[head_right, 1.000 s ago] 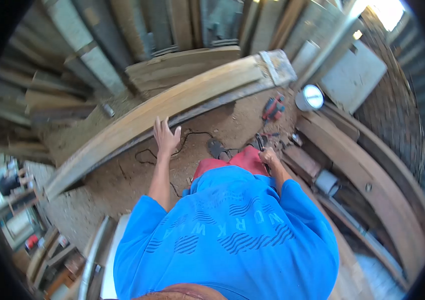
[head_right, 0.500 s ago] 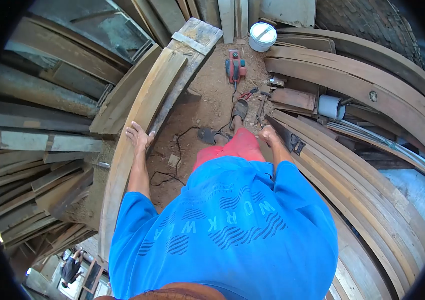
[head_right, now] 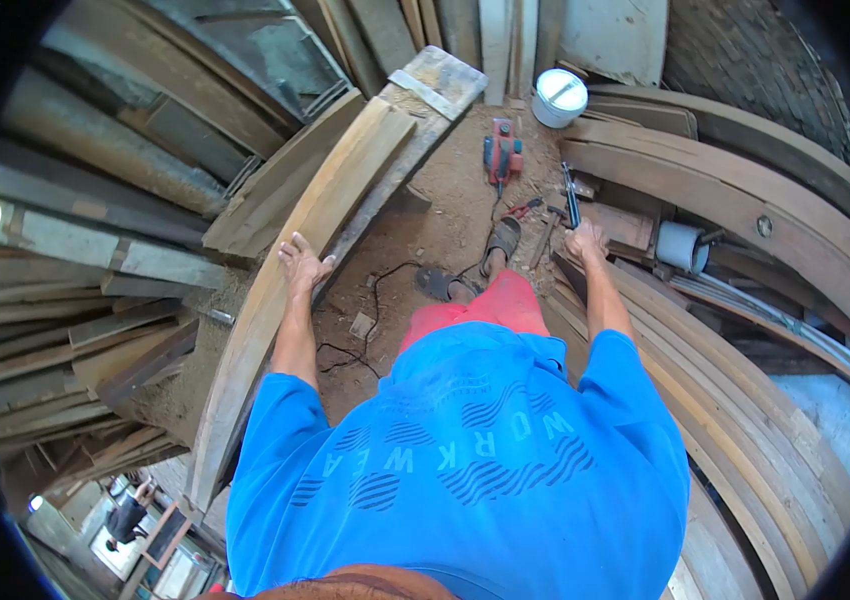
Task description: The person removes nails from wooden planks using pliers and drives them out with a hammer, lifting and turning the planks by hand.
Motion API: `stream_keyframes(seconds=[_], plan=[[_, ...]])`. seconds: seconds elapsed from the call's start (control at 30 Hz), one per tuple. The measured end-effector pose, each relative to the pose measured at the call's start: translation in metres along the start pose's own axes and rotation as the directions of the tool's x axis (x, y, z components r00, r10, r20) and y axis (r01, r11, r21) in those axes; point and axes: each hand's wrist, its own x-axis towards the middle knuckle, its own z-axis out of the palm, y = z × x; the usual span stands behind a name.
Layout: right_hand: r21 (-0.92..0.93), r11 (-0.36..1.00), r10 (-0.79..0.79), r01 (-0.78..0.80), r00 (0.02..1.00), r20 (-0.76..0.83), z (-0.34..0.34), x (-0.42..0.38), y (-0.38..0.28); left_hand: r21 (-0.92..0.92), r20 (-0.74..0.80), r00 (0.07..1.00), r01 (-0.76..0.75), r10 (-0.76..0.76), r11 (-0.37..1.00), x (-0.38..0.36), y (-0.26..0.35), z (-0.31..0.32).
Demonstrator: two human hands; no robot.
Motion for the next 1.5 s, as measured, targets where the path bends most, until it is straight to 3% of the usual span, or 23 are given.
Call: stream_keyframes(seconds=[0.07, 0.13, 0.2, 0.3, 0.43, 0.5, 0.63, 0.7, 0.73, 0.77, 0.8, 0.87, 0.9, 0.93, 0.97, 1.0, 1.03, 1.1, 1.17, 1.2, 1.27, 1.43, 1.5], plan=[[0.134, 0.971, -0.207, 0.196, 0.976, 0.073, 0.033, 0.019, 0.018, -0.029, -0.039, 0.999, -0.037, 0.036, 0.999, 0.001, -0.008, 0.006], [0.270, 0.947, -0.211, 0.172, 0.970, 0.123, 0.028, -0.011, -0.007, -0.068, -0.085, 0.993, -0.084, 0.079, 0.994, -0.001, -0.018, 0.015], [0.233, 0.946, -0.249, 0.225, 0.965, 0.078, 0.042, -0.030, -0.025, -0.121, -0.080, 0.992, -0.108, 0.099, 0.987, -0.017, -0.024, 0.019], [0.152, 0.949, -0.306, 0.277, 0.924, 0.228, 0.050, -0.041, -0.056, -0.172, -0.094, 0.989, -0.132, 0.118, 0.976, -0.044, -0.032, 0.036], [0.119, 0.908, -0.419, 0.402, 0.879, 0.226, 0.034, -0.033, -0.106, -0.234, -0.193, 0.966, -0.216, 0.173, 0.948, -0.093, -0.033, 0.070], [0.106, 0.889, -0.458, 0.446, 0.863, 0.212, 0.012, -0.020, -0.139, -0.514, -0.234, 0.969, -0.193, 0.080, 0.836, -0.109, -0.026, 0.117], [0.054, 0.753, -0.658, 0.656, 0.752, 0.036, -0.010, 0.032, -0.207, -0.570, 0.142, 0.975, -0.059, 0.168, 0.820, -0.147, -0.011, 0.190], [0.089, 0.735, -0.675, 0.672, 0.738, 0.007, -0.033, 0.044, -0.255, -0.736, 0.271, 0.944, 0.077, 0.189, 0.673, -0.170, -0.001, 0.224], [0.015, 0.683, -0.730, 0.730, 0.683, -0.003, -0.039, 0.057, -0.280, -0.759, 0.313, 0.938, 0.151, 0.151, 0.634, -0.179, 0.005, 0.234], [-0.092, 0.706, -0.700, 0.703, 0.711, 0.062, -0.047, 0.069, -0.307, -0.780, 0.353, 0.930, 0.228, 0.108, 0.583, -0.188, 0.012, 0.242], [-0.203, 0.604, -0.748, 0.771, 0.636, 0.189, -0.035, 0.115, -0.321, -0.799, 0.391, 0.919, 0.309, 0.054, 0.515, -0.192, 0.019, 0.245], [-0.219, 0.477, -0.867, 0.851, 0.497, 0.039, -0.004, 0.178, -0.358, -0.823, 0.369, 0.929, 0.347, -0.043, 0.449, -0.194, 0.028, 0.252], [-0.193, 0.674, -0.689, 0.713, 0.701, 0.184, -0.029, 0.148, -0.392, -0.830, 0.370, 0.921, 0.386, -0.118, 0.402, -0.202, 0.031, 0.260], [-0.139, 0.437, -0.869, 0.889, 0.457, 0.191, -0.024, 0.168, -0.406, -0.821, 0.367, 0.912, 0.410, -0.183, 0.397, -0.205, 0.037, 0.264], [-0.218, 0.305, -0.912, 0.927, 0.350, 0.214, -0.005, 0.209, -0.422, -0.811, 0.359, 0.902, 0.428, -0.238, 0.399, -0.200, 0.044, 0.265], [-0.293, 0.166, -0.943, 0.942, 0.239, 0.233, 0.013, 0.247, -0.439, -0.864, 0.369, 0.880, 0.443, -0.298, 0.238, -0.195, 0.054, 0.277], [-0.029, 0.302, -0.928, 0.953, 0.301, 0.218, 0.005, 0.235, -0.452, -0.902, 0.373, 0.864, 0.424, -0.337, 0.087, -0.190, 0.069, 0.290], [-0.059, 0.394, -0.856, 0.917, 0.389, 0.341, -0.015, 0.197, -0.476, -0.911, 0.398, 0.801, 0.404, -0.448, -0.086, -0.187, 0.103, 0.282], [-0.082, 0.401, -0.847, 0.913, 0.403, 0.346, 0.004, 0.203, -0.489, -0.906, 0.424, 0.770, 0.374, -0.477, -0.200, -0.183, 0.137, 0.266], [-0.123, 0.350, -0.883, 0.929, 0.371, 0.289, 0.024, 0.227, -0.491, -0.903, 0.430, 0.770, 0.359, -0.471, -0.237, -0.184, 0.159, 0.257], [-0.243, 0.252, -0.871, 0.937, 0.329, 0.365, 0.030, 0.214, -0.497, -0.868, 0.488, 0.763, 0.376, -0.423, -0.323, -0.195, 0.181, 0.214], [-0.405, -0.022, -0.873, 0.914, 0.180, 0.453, 0.040, 0.215, -0.495, -0.892, 0.430, 0.810, 0.312, -0.400, -0.327, -0.149, 0.229, 0.234], [-0.252, -0.019, -0.919, 0.968, 0.083, 0.385, 0.037, 0.221, -0.474, -0.899, 0.423, 0.817, 0.322, -0.393, -0.297, -0.131, 0.221, 0.204]])
